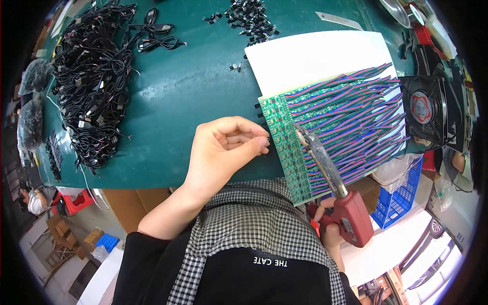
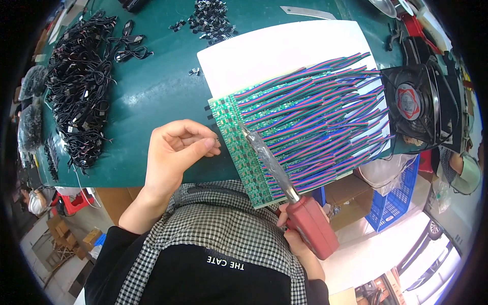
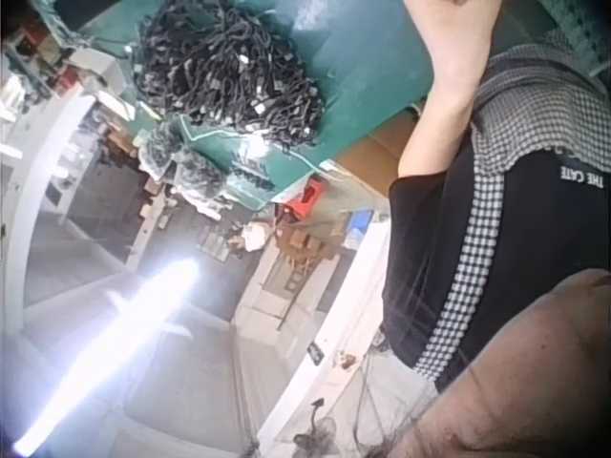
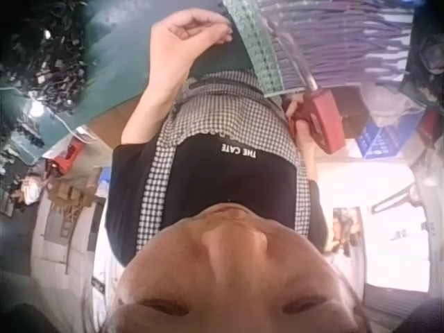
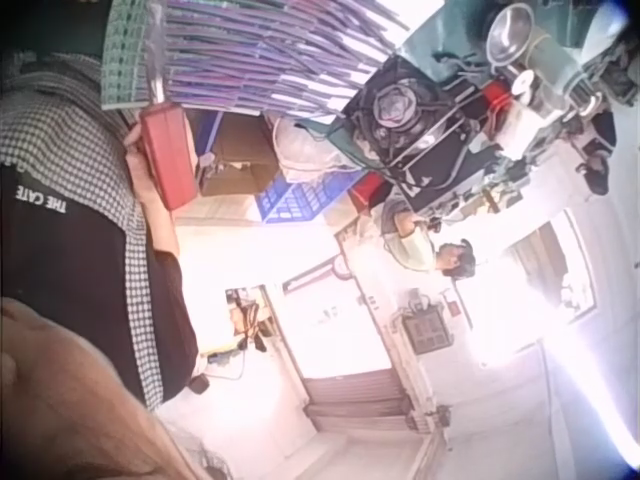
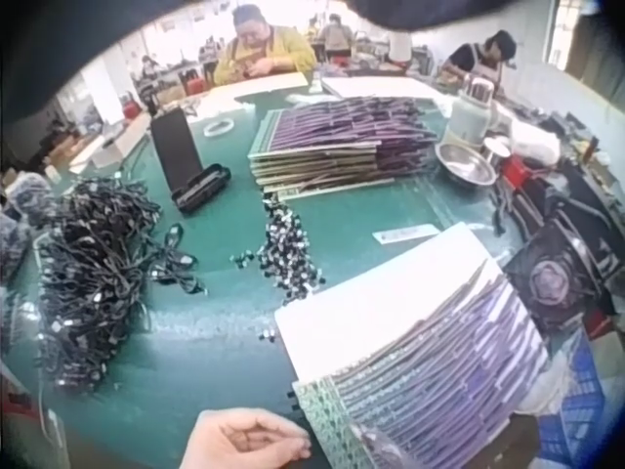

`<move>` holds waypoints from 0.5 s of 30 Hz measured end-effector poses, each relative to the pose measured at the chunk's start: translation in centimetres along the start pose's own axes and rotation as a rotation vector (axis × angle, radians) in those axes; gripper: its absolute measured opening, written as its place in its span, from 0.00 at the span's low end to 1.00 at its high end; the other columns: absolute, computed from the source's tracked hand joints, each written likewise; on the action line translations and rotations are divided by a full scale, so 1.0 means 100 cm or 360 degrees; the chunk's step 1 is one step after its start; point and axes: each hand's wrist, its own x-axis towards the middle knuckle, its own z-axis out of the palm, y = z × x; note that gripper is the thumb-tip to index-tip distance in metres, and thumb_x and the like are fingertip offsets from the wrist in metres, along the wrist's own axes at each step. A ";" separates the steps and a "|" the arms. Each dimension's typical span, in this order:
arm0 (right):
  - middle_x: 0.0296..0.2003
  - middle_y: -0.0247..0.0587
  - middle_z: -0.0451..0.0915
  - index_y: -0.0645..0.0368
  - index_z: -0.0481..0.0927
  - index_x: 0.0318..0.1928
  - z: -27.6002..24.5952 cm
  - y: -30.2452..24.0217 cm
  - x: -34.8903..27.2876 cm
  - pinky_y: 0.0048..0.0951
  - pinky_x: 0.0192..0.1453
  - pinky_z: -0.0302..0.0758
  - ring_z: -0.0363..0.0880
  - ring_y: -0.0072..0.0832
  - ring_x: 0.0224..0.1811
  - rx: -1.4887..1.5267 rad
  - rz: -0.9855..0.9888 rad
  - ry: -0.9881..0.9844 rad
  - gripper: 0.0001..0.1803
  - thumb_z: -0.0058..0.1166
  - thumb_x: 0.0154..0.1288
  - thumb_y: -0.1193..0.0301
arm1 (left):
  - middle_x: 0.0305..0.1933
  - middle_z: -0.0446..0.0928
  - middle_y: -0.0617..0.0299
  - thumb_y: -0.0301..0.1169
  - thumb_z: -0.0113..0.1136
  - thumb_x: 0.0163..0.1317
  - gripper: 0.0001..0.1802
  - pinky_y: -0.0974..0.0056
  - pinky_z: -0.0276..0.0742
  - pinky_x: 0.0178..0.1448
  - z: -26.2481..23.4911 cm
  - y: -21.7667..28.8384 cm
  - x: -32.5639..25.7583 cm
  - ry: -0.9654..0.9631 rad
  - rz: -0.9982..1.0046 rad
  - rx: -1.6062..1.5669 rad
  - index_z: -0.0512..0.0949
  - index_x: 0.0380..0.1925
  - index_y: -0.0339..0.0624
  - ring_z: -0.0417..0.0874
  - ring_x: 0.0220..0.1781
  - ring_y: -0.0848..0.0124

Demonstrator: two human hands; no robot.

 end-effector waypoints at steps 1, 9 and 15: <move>0.36 0.41 0.73 0.69 0.70 0.43 -0.002 0.000 0.000 0.23 0.23 0.65 0.71 0.24 0.21 -0.0002 0.0003 0.0000 0.39 0.58 0.50 0.41 | 0.32 0.79 0.57 0.18 0.57 0.56 0.04 0.70 0.79 0.40 0.001 0.001 0.000 0.0006 -0.0010 0.0012 0.76 0.33 0.31 0.81 0.33 0.72; 0.21 0.31 0.78 0.62 0.78 0.33 0.001 -0.009 0.000 0.18 0.31 0.71 0.77 0.19 0.24 0.0016 0.0304 0.0095 0.26 0.66 0.44 0.52 | 0.29 0.76 0.62 0.16 0.54 0.56 0.11 0.73 0.76 0.39 0.012 0.003 0.008 0.0092 0.0063 0.0068 0.65 0.36 0.37 0.79 0.32 0.76; 0.20 0.29 0.78 0.61 0.77 0.30 -0.009 0.008 0.003 0.24 0.34 0.73 0.77 0.24 0.24 -0.0321 -0.0038 -0.0101 0.23 0.59 0.52 0.51 | 0.28 0.73 0.64 0.16 0.54 0.55 0.13 0.73 0.75 0.38 0.013 0.000 0.006 0.0120 0.0075 0.0100 0.62 0.36 0.40 0.77 0.31 0.77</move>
